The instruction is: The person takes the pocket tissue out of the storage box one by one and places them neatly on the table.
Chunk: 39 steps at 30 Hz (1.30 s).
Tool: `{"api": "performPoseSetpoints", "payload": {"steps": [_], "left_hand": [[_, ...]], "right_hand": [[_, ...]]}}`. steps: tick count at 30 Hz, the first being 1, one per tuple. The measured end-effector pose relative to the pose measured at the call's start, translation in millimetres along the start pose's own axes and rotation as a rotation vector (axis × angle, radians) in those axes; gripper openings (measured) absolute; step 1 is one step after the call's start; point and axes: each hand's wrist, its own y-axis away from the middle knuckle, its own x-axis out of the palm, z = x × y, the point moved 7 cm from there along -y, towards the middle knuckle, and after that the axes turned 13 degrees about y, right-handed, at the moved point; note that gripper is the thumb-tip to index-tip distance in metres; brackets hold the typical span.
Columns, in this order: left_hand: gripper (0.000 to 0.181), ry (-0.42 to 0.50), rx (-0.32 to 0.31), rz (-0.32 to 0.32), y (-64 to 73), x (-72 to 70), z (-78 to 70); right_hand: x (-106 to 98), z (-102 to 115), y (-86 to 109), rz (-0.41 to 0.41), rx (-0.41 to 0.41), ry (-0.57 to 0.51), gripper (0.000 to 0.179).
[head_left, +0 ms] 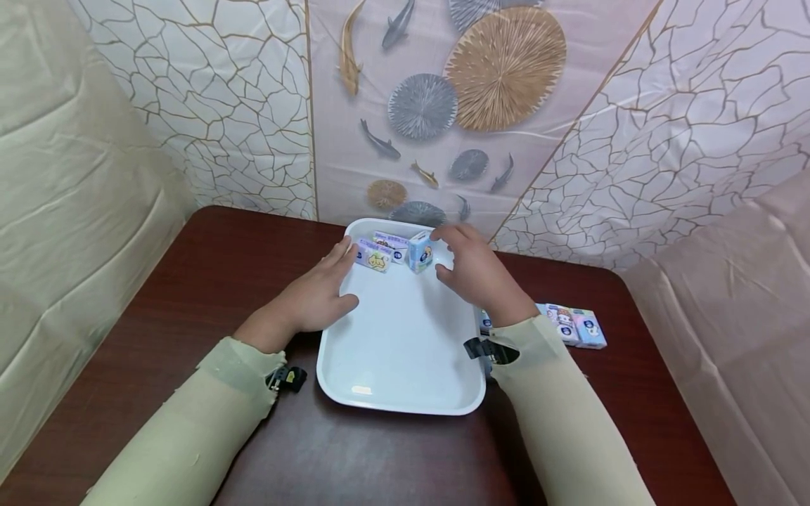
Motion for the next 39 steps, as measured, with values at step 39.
{"api": "performPoseSetpoints", "payload": {"steps": [39], "left_hand": [[0.092, -0.012, 0.005, -0.002, -2.7, 0.3, 4.8]], "right_hand": [[58, -7, -52.3, 0.153, 0.062, -0.032, 0.055]]}}
